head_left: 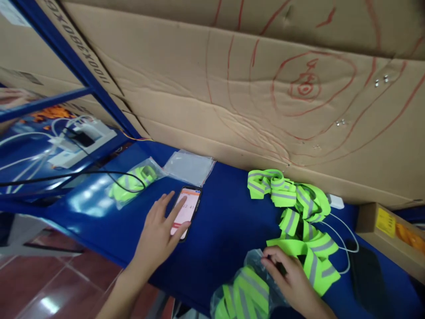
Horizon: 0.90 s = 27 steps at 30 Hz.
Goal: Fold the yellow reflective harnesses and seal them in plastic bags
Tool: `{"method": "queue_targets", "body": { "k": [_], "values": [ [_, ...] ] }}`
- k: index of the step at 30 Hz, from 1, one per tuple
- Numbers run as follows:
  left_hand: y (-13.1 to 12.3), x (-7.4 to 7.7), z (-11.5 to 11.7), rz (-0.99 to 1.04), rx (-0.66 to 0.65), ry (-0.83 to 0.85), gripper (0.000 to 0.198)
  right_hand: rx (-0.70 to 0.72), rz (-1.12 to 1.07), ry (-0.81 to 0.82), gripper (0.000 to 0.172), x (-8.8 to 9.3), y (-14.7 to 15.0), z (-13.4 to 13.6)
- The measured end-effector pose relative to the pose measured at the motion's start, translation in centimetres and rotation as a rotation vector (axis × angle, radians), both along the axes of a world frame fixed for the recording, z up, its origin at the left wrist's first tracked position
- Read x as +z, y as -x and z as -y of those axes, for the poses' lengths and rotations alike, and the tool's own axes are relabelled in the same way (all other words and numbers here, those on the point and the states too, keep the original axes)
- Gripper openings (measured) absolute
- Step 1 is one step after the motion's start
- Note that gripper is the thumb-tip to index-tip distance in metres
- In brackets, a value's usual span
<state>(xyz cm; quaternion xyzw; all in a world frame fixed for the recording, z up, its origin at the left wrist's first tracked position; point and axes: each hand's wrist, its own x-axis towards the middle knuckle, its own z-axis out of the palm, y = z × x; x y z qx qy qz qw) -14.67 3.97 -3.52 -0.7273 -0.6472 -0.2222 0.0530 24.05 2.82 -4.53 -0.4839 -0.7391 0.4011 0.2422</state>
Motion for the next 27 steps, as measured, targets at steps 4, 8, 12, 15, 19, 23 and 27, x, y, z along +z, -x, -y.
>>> {"method": "queue_targets", "body": {
  "k": [4, 8, 12, 15, 19, 23, 27],
  "values": [
    [0.4, -1.5, 0.2, -0.041, 0.014, 0.064, 0.049, -0.028, 0.001, -0.018, 0.019, 0.0, 0.2, -0.3],
    [-0.1, -1.1, -0.4, -0.045, 0.05, 0.069, 0.046, -0.018, -0.009, -0.044, 0.02, 0.1, 0.3, -0.3],
    [-0.9, 0.8, -3.0, 0.0, 0.016, 0.027, 0.059, -0.012, -0.003, -0.091, 0.019, 0.3, 0.3, -0.3],
    [-2.6, 3.0, -5.4, 0.034, -0.045, 0.014, 0.056, 0.0, -0.012, -0.101, 0.018, 0.5, 0.5, -0.3],
    [-7.0, 5.9, -4.6, 0.32, -0.358, 0.218, 0.054, 0.011, -0.063, -0.109, 0.017, 0.8, 0.6, 0.2],
    [-10.6, 6.0, 0.7, 0.473, -0.649, 0.606, 0.1, -0.123, -0.177, -0.233, 0.017, 1.0, 0.2, 1.0],
    [-10.5, 4.4, 4.2, 0.483, -0.536, 0.573, 0.08, -0.218, -0.267, -0.294, 0.016, 1.7, -0.3, 1.1]
  ]
}}
